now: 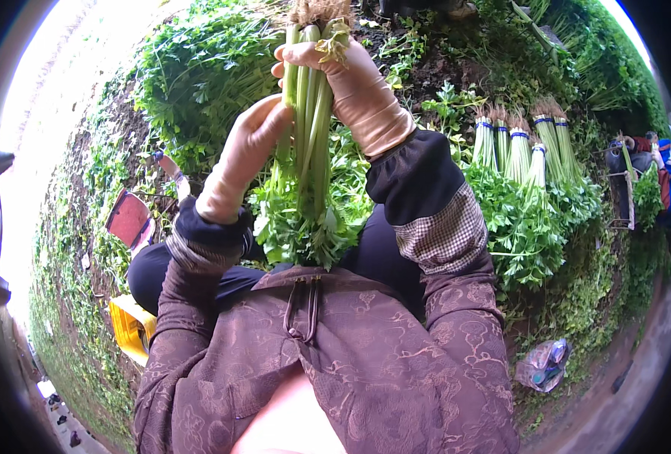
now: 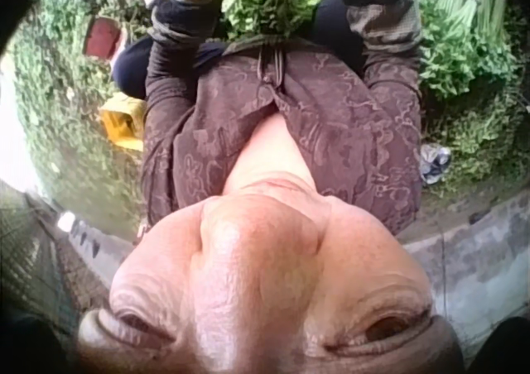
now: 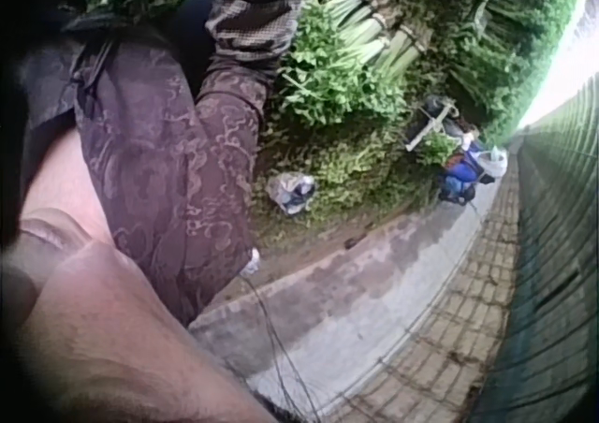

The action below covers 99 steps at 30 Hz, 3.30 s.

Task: The person gathers celery stalks, trims stray leaves, aligns the bunches, and secures them with blue plastic bands. The person repeats this process for multiple bunches, placing finished bundles aside.

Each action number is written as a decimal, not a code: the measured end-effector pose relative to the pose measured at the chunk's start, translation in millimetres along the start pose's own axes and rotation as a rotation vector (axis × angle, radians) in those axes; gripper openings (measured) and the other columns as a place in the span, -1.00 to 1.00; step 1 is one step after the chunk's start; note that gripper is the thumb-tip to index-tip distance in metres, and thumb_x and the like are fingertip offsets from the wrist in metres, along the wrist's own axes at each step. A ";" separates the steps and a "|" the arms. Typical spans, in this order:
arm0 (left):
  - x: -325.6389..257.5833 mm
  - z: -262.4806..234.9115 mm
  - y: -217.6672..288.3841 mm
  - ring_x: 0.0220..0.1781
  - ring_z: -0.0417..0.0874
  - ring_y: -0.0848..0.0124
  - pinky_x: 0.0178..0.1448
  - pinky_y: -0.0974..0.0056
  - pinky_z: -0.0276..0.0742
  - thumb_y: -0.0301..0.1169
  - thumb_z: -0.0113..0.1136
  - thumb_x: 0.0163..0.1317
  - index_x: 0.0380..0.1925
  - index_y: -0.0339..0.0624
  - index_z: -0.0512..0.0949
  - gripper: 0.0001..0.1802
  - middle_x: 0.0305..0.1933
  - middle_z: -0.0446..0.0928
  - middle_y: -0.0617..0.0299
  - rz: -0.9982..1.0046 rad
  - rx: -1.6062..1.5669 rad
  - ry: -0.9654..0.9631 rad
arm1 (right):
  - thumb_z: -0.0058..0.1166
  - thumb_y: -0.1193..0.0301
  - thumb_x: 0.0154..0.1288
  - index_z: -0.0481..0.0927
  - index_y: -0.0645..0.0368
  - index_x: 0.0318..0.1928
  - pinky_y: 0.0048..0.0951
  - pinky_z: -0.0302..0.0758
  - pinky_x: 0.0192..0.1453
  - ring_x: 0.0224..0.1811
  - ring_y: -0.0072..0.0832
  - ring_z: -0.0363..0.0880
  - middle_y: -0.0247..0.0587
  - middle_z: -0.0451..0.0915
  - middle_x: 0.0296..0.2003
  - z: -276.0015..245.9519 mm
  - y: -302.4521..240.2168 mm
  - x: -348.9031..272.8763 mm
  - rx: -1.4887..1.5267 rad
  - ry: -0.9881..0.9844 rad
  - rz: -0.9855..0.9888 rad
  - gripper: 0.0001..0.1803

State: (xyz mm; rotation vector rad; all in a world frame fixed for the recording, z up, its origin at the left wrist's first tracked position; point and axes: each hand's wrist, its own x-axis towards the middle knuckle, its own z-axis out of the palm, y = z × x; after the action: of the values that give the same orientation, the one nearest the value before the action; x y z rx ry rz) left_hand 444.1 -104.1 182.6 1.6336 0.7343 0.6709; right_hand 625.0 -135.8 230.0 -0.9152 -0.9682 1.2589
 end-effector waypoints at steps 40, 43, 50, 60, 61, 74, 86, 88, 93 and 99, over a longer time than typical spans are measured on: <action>-7.2 -7.6 0.7 -0.33 0.68 0.31 -0.30 0.32 0.58 -0.55 0.36 0.13 0.05 -0.15 0.62 -0.58 -0.14 0.62 0.10 0.644 0.658 0.482 | 0.35 0.43 0.13 0.61 0.25 -0.10 -0.47 0.60 -0.11 -0.26 -0.48 0.66 -0.28 0.65 -0.31 8.4 25.5 4.5 0.287 -0.083 0.026 -0.67; 0.0 -7.3 5.8 -0.33 0.70 0.27 -0.26 0.31 0.60 -0.55 0.35 0.14 -0.05 -0.16 0.66 -0.67 -0.23 0.64 0.14 0.792 0.679 0.511 | 0.35 0.41 0.15 0.61 0.24 -0.09 -0.47 0.60 -0.10 -0.22 -0.51 0.66 -0.30 0.65 -0.28 13.0 28.5 2.7 0.368 -0.128 -0.024 -0.67; -5.2 -9.0 34.6 -0.55 0.33 0.71 -0.51 0.53 0.21 -0.49 0.28 0.34 -0.17 -0.27 0.62 -0.89 -0.50 0.49 0.45 0.209 -0.109 0.350 | 0.33 0.33 0.25 0.62 0.22 -0.11 -0.49 0.62 -0.19 -0.32 -0.53 0.67 -0.32 0.66 -0.34 9.1 29.3 3.0 0.410 -0.250 0.129 -0.71; 11.6 -35.5 71.1 -0.64 0.36 0.59 -0.54 0.43 0.37 -0.31 0.08 0.48 -0.22 -0.23 0.60 -0.78 -0.60 0.42 0.39 0.284 -0.518 0.538 | 0.38 0.37 0.12 0.64 0.22 -0.11 -0.43 0.61 -0.30 -0.43 -0.47 0.65 -0.26 0.67 -0.38 36.5 24.3 -9.7 0.204 -0.393 0.169 -0.67; 13.8 -37.5 71.2 -0.60 0.44 0.57 -0.49 0.43 0.45 -0.29 0.07 0.49 -0.23 -0.24 0.60 -0.76 -0.60 0.42 0.38 0.303 -0.411 0.741 | 0.37 0.38 0.12 0.63 0.22 -0.11 -0.42 0.61 -0.28 -0.41 -0.47 0.66 -0.26 0.67 -0.37 36.9 23.6 -8.9 0.191 -0.327 0.170 -0.66; 5.0 14.8 -26.4 -0.26 0.59 0.41 -0.13 0.30 0.50 0.11 -0.25 0.55 -0.04 -0.26 0.56 -0.37 -0.28 0.61 0.18 0.213 -0.007 0.187 | 0.32 0.54 0.19 0.51 0.17 0.19 -0.52 0.48 0.08 -0.05 -0.58 0.54 -0.39 0.60 -0.05 15.6 26.2 15.8 -0.146 -0.054 -0.272 -0.47; -20.9 7.4 -87.6 0.17 0.60 0.06 0.27 0.11 0.49 -0.43 0.37 0.14 0.13 -0.22 0.53 -0.49 0.10 0.61 0.00 0.343 0.937 0.316 | 0.19 0.65 0.21 0.45 0.16 0.23 -0.51 0.57 -0.09 -0.15 -0.57 0.53 -0.36 0.54 -0.02 -35.1 12.8 36.8 0.048 0.092 -0.598 -0.45; -13.5 23.9 -68.8 0.08 0.64 0.10 0.19 0.13 0.53 -0.48 0.37 0.16 0.09 -0.22 0.55 -0.55 0.07 0.62 0.04 0.590 0.787 0.322 | 0.17 0.64 0.21 0.45 0.16 0.21 -0.49 0.57 -0.08 -0.15 -0.56 0.54 -0.36 0.54 -0.06 -35.5 17.1 38.1 -0.033 0.188 -0.573 -0.47; -10.1 78.6 -24.2 0.06 0.66 -0.06 0.16 0.03 0.55 0.02 0.32 0.21 0.33 -0.35 0.27 -0.13 0.02 0.60 -0.24 0.079 0.334 0.179 | 0.19 0.47 0.25 0.47 0.13 0.14 -0.44 0.57 0.00 -0.14 -0.48 0.58 -0.35 0.54 -0.16 -50.1 4.7 34.6 0.060 0.169 -0.598 -0.57; -58.1 61.3 -78.8 -0.16 0.71 -0.09 -0.07 0.02 0.63 0.02 0.32 0.17 0.21 -0.24 0.40 -0.26 -0.25 0.66 -0.14 -0.134 0.687 -0.194 | 0.21 0.27 0.28 0.44 0.14 0.16 -0.32 0.63 -0.08 -0.18 -0.34 0.64 -0.20 0.57 -0.17 -79.6 -13.0 22.0 0.027 0.436 -0.630 -0.52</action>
State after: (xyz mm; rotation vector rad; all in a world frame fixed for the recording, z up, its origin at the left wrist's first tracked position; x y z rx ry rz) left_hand 445.2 -176.2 92.3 2.2054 0.9842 0.1522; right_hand 705.5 -117.1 217.3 -0.7358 -0.7946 0.5092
